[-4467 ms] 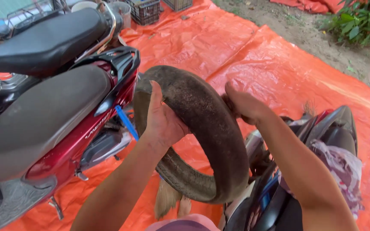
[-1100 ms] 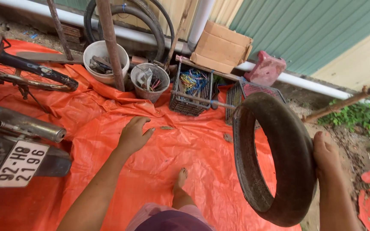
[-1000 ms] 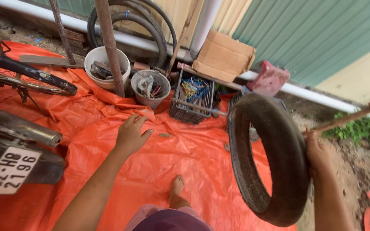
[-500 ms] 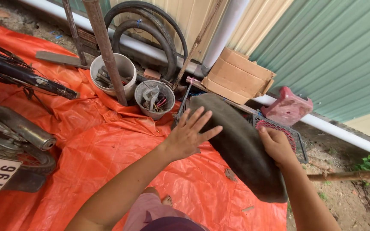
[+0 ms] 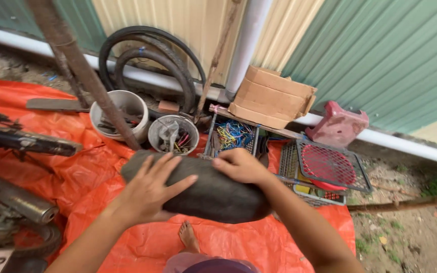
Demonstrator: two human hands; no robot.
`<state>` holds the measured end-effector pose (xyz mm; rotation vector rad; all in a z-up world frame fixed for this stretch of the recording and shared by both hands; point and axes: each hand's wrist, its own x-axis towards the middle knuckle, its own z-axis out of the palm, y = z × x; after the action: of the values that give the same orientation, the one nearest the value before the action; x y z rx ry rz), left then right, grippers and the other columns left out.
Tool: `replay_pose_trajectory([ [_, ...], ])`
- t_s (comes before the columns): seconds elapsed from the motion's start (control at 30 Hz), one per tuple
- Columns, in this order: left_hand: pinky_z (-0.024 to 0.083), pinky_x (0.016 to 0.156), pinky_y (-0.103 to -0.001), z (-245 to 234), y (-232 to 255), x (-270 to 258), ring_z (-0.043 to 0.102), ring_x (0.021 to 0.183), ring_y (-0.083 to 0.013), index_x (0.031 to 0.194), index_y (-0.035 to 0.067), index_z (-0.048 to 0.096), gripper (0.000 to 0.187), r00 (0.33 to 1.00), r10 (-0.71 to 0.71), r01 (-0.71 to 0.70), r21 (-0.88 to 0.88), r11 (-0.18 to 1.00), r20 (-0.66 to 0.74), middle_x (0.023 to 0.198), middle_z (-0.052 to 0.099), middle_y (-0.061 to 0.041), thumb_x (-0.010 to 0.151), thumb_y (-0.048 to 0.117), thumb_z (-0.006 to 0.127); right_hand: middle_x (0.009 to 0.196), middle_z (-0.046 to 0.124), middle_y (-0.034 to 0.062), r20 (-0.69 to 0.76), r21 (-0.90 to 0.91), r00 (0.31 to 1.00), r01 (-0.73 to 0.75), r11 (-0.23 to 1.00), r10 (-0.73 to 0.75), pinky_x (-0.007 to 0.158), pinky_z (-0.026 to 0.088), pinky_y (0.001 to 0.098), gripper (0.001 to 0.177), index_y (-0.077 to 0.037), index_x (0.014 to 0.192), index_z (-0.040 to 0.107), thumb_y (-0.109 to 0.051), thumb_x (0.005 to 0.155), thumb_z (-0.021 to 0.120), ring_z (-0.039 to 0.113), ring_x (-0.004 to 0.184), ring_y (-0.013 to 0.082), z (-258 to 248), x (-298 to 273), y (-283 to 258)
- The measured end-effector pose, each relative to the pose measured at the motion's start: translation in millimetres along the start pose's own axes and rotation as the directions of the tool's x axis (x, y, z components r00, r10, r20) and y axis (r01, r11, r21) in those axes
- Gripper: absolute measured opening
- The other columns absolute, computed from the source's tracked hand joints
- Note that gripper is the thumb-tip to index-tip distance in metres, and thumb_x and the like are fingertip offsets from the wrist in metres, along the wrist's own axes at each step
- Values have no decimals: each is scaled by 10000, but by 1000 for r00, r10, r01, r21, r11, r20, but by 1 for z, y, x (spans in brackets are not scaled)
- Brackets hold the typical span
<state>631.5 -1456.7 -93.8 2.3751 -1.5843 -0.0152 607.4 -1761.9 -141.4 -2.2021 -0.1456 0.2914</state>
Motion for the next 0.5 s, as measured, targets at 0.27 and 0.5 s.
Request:
replay_pose_trajectory([
  [0.27,276,1140,-739,31,-39,-82,415,1396,-432,1361,199,506,993,819,-394,513,227,828,-417,1408,483,-226,475,499,839,943,787,123,37,129,996,71,989,-76,802,587,368,559,-49,1107,773,-556,942,604,768,859,207,52,98,-21],
  [0.5,291,1097,-701,185,-102,-164,387,1449,-438,1584,56,322,957,152,-908,-469,-780,-414,390,1539,438,-240,906,659,624,906,782,140,78,134,996,33,990,-44,789,589,389,680,-72,1098,782,-687,882,586,769,837,258,84,136,-43],
])
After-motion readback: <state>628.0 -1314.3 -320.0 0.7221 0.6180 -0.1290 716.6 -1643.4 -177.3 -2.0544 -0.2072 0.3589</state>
